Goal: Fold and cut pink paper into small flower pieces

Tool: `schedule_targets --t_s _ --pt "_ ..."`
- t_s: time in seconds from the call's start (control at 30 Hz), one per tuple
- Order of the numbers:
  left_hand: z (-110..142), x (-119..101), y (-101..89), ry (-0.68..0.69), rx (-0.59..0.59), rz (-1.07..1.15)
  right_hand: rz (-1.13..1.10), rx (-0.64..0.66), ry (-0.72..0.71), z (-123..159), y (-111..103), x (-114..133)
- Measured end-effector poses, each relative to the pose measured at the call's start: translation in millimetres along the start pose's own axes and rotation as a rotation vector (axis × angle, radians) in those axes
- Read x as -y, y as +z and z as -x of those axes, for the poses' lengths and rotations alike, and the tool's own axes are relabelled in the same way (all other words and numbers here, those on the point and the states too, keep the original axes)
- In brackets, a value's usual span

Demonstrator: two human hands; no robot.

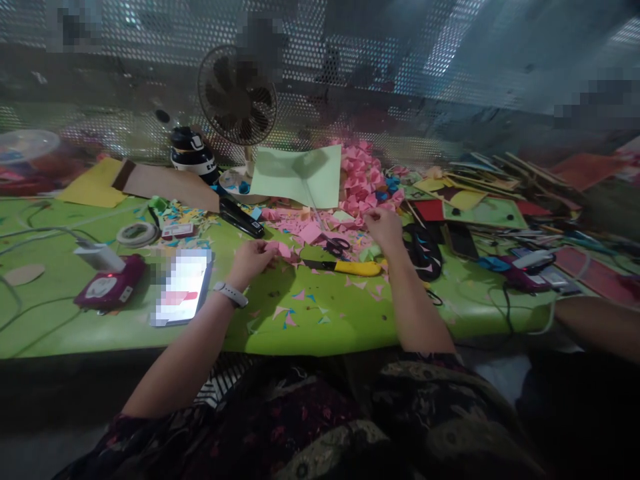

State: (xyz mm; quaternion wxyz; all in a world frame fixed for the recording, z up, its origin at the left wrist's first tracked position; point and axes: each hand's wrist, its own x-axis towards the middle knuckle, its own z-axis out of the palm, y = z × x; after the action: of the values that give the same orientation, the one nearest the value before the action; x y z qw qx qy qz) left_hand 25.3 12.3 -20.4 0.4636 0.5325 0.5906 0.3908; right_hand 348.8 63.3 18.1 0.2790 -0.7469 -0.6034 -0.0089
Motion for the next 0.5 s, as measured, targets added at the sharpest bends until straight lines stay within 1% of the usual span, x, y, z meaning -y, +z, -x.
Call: schedule_targets --t_s 0.1,0.2,0.27,0.4,0.5 --pt "5.1 -5.0 -1.8 0.103 -0.011 -0.312 -0.009 0.06 -0.047 4.7 0.6 6.4" --pt "9.6 -11.1 -1.4 0.129 0.011 -0.537 0.009 0.195 -0.121 11.0 -9.7 11.0" --pt "11.1 -13.3 -0.2 0.116 0.029 -0.602 0.039 0.285 -0.157 12.9 -22.9 9.2" --pt "11.2 -13.2 1.1 0.127 0.024 -0.654 0.14 0.368 -0.202 9.5 -48.4 -3.6" --pt "10.7 -12.6 0.1 0.143 0.027 -0.652 0.221 0.532 -0.252 9.2 -52.7 -13.1"
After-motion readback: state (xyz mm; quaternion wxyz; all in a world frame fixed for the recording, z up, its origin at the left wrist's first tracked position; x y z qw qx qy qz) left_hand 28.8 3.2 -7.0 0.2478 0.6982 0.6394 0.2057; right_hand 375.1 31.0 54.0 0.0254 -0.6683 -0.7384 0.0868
